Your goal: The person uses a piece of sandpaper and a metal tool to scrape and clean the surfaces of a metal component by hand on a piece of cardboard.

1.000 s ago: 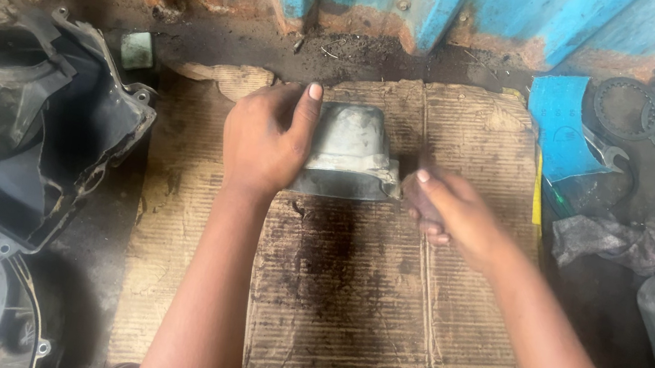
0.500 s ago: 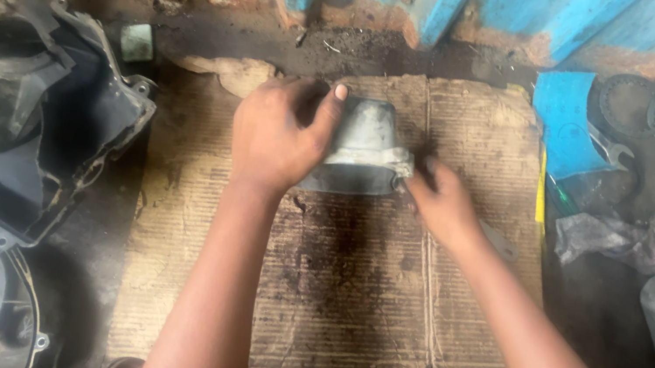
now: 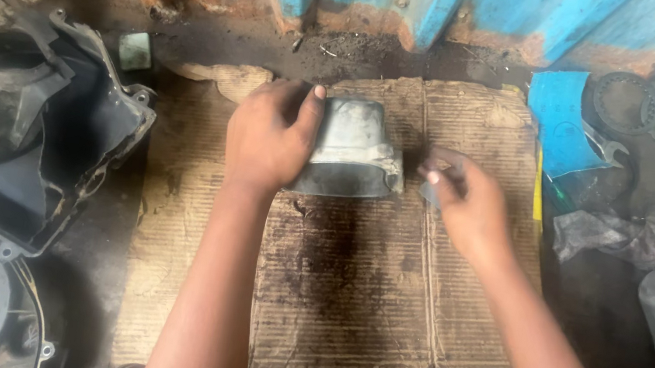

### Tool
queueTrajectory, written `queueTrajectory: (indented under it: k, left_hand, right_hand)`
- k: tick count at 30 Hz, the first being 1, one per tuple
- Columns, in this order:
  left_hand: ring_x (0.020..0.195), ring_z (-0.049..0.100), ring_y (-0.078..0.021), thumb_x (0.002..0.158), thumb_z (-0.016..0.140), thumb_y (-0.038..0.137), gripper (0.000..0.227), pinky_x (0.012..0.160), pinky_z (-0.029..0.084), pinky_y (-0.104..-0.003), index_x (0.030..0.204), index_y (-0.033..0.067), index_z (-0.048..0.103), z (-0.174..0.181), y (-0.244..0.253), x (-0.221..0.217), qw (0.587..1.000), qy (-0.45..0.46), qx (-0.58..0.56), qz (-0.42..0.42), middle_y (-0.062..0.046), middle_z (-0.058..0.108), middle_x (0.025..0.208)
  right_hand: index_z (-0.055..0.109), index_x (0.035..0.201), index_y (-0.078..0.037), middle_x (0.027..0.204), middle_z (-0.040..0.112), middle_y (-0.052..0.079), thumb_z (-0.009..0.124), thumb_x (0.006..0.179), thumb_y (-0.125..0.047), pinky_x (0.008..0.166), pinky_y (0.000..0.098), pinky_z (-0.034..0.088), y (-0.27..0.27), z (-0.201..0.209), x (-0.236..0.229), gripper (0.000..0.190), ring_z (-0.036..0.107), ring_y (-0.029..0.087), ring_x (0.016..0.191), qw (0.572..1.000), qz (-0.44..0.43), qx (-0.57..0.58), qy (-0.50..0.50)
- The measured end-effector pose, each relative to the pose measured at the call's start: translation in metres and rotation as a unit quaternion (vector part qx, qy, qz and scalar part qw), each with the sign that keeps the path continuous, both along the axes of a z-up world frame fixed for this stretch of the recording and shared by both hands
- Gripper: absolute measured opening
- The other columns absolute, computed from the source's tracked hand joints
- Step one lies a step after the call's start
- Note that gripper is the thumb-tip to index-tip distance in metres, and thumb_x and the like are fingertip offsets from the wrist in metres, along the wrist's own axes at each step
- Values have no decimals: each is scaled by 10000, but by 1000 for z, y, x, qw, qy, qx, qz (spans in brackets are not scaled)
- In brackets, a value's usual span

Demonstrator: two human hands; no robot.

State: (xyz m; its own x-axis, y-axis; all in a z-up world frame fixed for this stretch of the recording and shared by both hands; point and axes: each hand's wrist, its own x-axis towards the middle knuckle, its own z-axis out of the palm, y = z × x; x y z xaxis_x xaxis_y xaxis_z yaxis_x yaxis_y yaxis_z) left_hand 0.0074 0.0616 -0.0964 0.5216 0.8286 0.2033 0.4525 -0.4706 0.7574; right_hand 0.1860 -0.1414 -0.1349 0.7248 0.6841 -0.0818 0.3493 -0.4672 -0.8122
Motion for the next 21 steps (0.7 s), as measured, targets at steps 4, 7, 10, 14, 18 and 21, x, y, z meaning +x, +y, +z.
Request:
queueTrajectory:
  k: [4, 7, 10, 14, 18, 21]
  left_hand:
    - [1061, 661, -390, 956, 563, 441, 432, 899, 502, -459, 1087, 80, 762, -2, -1, 0, 1000, -16, 15, 2, -180, 725, 1119]
    - [1061, 666, -381, 954, 579, 432, 411, 903, 508, -451, 1072, 86, 768, -1, -4, -1, 1000, -27, 7, 5, -169, 731, 1112]
    - [1048, 666, -383, 956, 577, 428, 403, 893, 507, -456, 1047, 86, 768, 2, -5, -1, 1000, -2, -5, 2, -164, 734, 1090]
    - [1035, 664, -389, 952, 592, 426, 399, 882, 503, -461, 1069, 89, 770, -1, -4, 0, 1000, -19, 14, 1, -176, 728, 1084]
    - [1006, 688, -380, 970, 593, 441, 402, 868, 517, -466, 1069, 95, 772, -10, -3, 2, 999, -24, 37, -7, -182, 744, 1043]
    - [964, 722, -357, 982, 611, 441, 418, 845, 536, -439, 1084, 64, 760, -13, 2, -3, 996, -69, 49, -21, -187, 751, 1000]
  right_hand:
    - [656, 1262, -30, 1066, 749, 29, 665, 960, -173, 826, 305, 569, 7, 2, -8, 334, 699, 135, 895, 984, -38, -58, 162]
    - [571, 1284, -2, 909, 708, 46, 635, 948, -169, 643, 287, 575, 11, 1, -8, 381, 695, 164, 749, 960, -47, -45, 271]
    - [588, 1279, 28, 801, 660, 71, 617, 985, -212, 488, 248, 427, 12, 0, -4, 380, 547, 136, 640, 949, 1, -47, 312]
    - [536, 1295, -94, 736, 595, 46, 641, 979, -210, 441, 221, 384, 17, -5, -10, 353, 610, 111, 612, 934, -31, -40, 355]
    - [601, 1197, -74, 706, 688, 49, 501, 1003, -330, 434, 235, 443, 22, -9, -28, 336, 566, 106, 518, 949, -6, -2, 315]
    - [574, 1117, -14, 708, 644, 66, 397, 1084, -433, 502, 252, 561, 21, -14, -48, 456, 680, 134, 559, 964, -68, -57, 252]
